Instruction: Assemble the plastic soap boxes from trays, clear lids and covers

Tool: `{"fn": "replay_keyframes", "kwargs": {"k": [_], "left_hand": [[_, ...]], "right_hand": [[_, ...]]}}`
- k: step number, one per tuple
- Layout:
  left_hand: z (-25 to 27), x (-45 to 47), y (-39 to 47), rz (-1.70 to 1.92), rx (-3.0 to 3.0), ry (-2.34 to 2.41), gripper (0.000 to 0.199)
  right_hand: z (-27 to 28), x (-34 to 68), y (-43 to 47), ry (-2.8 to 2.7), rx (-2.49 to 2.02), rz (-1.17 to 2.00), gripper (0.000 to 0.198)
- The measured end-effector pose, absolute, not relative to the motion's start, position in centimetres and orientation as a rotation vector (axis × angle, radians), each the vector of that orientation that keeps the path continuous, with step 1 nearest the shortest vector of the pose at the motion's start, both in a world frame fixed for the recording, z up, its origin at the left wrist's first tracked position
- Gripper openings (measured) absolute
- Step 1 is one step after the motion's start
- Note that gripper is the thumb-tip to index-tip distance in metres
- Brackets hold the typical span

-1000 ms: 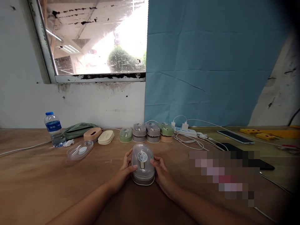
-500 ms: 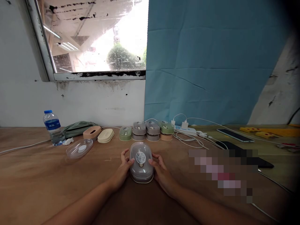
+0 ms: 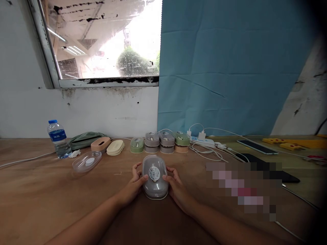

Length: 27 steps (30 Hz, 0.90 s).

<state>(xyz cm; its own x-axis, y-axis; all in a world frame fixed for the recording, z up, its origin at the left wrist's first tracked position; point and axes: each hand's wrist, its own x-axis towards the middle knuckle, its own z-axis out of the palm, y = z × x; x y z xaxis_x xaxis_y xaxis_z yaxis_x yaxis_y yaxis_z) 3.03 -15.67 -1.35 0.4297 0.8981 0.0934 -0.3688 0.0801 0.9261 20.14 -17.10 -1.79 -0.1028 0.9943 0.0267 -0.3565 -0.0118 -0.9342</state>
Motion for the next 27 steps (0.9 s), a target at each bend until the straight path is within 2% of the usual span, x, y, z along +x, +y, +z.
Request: {"fn": "replay_keyframes", "kwargs": {"k": [15,27], "left_hand": [[-1.39,2.93,-15.56,1.014,1.079,0.585,0.060],[-1.17,2.88,-15.62,1.009,1.063,0.602,0.069]], "right_hand": [[-1.31,19.90,-17.24,-0.936,-0.855,1.476,0.037],[-1.29,19.96,-17.23,-0.932,-0.845,1.502,0.034]]}}
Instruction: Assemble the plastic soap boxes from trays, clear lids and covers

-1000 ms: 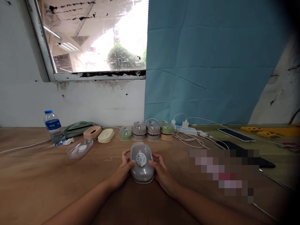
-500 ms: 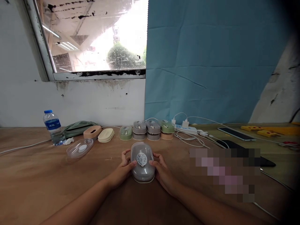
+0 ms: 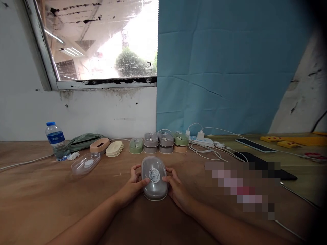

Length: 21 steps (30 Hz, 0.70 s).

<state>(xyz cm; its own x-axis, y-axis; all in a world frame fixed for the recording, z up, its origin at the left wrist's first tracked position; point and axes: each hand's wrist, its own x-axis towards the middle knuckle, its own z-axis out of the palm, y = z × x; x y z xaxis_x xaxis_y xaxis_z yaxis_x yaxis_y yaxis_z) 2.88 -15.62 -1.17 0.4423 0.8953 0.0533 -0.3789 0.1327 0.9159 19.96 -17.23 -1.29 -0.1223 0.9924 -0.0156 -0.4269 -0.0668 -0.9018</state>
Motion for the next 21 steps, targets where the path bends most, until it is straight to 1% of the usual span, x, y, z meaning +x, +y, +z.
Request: {"fn": "replay_keyframes", "kwargs": {"k": [7,15,17,21], "left_hand": [[-1.16,2.76,-15.61,1.020,1.096,0.595,0.061],[-1.17,2.45,-15.18,1.056,1.071,0.601,0.071],[-1.30,2.44,-14.92,1.059,1.043,0.621,0.066],[-1.55,2.47,-14.62,1.062,1.057,0.606,0.049]], "right_hand": [[-1.14,19.93,-17.33,-0.922,-0.860,1.480,0.037],[-0.78,19.71,-17.57,-0.882,-0.788,1.557,0.043],[-0.62,19.59,-17.72,-0.876,-0.787,1.559,0.045],[-0.50,19.66,-17.66,-0.872,-0.785,1.505,0.048]]}}
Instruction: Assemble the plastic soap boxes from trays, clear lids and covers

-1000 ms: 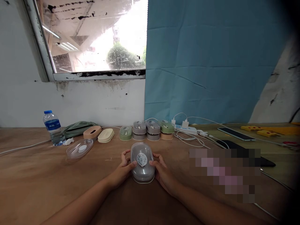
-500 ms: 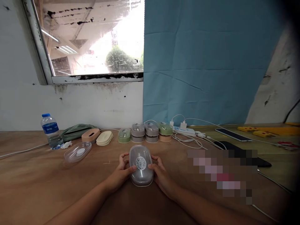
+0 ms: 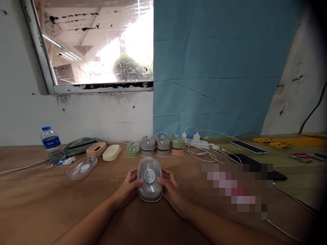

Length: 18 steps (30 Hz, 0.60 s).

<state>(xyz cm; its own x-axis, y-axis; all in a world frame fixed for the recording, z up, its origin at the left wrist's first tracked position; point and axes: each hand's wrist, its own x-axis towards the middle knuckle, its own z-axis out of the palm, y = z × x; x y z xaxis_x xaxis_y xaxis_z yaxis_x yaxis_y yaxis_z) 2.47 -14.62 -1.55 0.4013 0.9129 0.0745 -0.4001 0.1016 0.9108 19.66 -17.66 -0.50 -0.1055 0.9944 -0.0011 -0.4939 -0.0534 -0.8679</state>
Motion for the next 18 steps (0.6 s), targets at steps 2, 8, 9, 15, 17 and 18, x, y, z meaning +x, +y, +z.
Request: {"fn": "replay_keyframes", "kwargs": {"k": [2,8,9,15,17,18], "left_hand": [[-1.5,2.5,-14.8,1.072,1.136,0.641,0.050],[-1.4,3.7,-16.1,1.208,1.664,0.831,0.081],[-1.5,4.2,-16.2,1.220,1.719,0.829,0.084],[-2.3,6.8,-15.5,1.262,1.893,1.002,0.088],[-2.4,7.3,-15.0,1.301,1.946,1.062,0.078],[-2.4,7.3,-14.7,1.317,1.965,1.073,0.072]], "right_hand": [[-0.6,19.8,-17.4,-0.867,-0.789,1.460,0.050],[-0.8,20.1,-16.7,-0.929,-0.867,1.180,0.069],[-0.9,20.0,-16.7,-0.958,-0.869,1.144,0.072],[-0.9,19.8,-16.6,-1.036,-0.849,1.046,0.075],[-1.1,19.8,-16.4,-1.058,-0.830,1.011,0.075],[-1.3,19.8,-16.3,-1.074,-0.807,0.987,0.075]]}}
